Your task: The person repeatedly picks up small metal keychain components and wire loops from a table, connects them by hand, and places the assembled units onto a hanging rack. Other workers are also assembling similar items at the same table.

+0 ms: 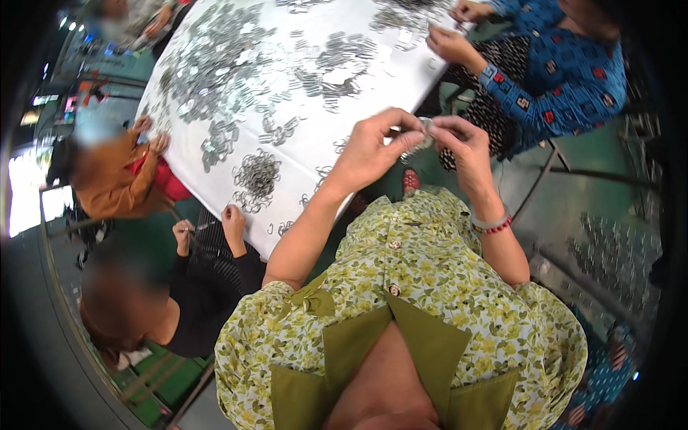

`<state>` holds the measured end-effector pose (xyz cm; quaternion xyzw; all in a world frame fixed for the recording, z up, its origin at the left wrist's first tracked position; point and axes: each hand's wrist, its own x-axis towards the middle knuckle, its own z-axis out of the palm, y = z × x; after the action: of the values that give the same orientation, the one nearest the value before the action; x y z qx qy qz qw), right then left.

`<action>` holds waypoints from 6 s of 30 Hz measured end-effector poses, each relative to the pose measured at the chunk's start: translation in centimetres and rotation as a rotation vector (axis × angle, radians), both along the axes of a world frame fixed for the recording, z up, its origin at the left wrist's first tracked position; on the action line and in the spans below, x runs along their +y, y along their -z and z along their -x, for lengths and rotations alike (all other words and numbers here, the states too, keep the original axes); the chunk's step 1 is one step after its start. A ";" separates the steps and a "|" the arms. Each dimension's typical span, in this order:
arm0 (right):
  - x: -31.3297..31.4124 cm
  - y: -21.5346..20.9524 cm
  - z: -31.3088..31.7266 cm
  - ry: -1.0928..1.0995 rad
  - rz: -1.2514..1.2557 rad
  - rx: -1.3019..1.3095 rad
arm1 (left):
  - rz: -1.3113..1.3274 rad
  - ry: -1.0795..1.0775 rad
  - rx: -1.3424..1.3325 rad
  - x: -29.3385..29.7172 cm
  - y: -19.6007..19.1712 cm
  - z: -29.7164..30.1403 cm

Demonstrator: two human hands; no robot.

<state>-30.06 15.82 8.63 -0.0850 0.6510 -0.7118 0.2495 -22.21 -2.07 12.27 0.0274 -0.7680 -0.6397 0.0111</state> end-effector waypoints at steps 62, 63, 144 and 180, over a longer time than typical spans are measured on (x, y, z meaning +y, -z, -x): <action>-5.0 -2.2 1.4 -0.219 -0.196 0.288 | -0.536 -0.202 -0.104 0.2 7.4 -1.7; -4.7 -2.2 1.0 -0.195 -0.170 0.310 | -0.521 -0.213 -0.050 0.6 6.8 -1.7; 2.8 -6.3 1.8 0.299 -0.267 0.721 | -0.080 0.091 0.160 2.2 -4.8 7.7; 28.1 -14.6 -6.0 1.132 0.022 0.917 | 0.912 1.196 0.072 13.1 -0.2 13.7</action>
<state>-24.05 43.87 23.26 -0.0275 0.6271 -0.6313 -0.4555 -35.87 11.07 12.43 -0.4228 -0.8398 -0.1558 -0.3028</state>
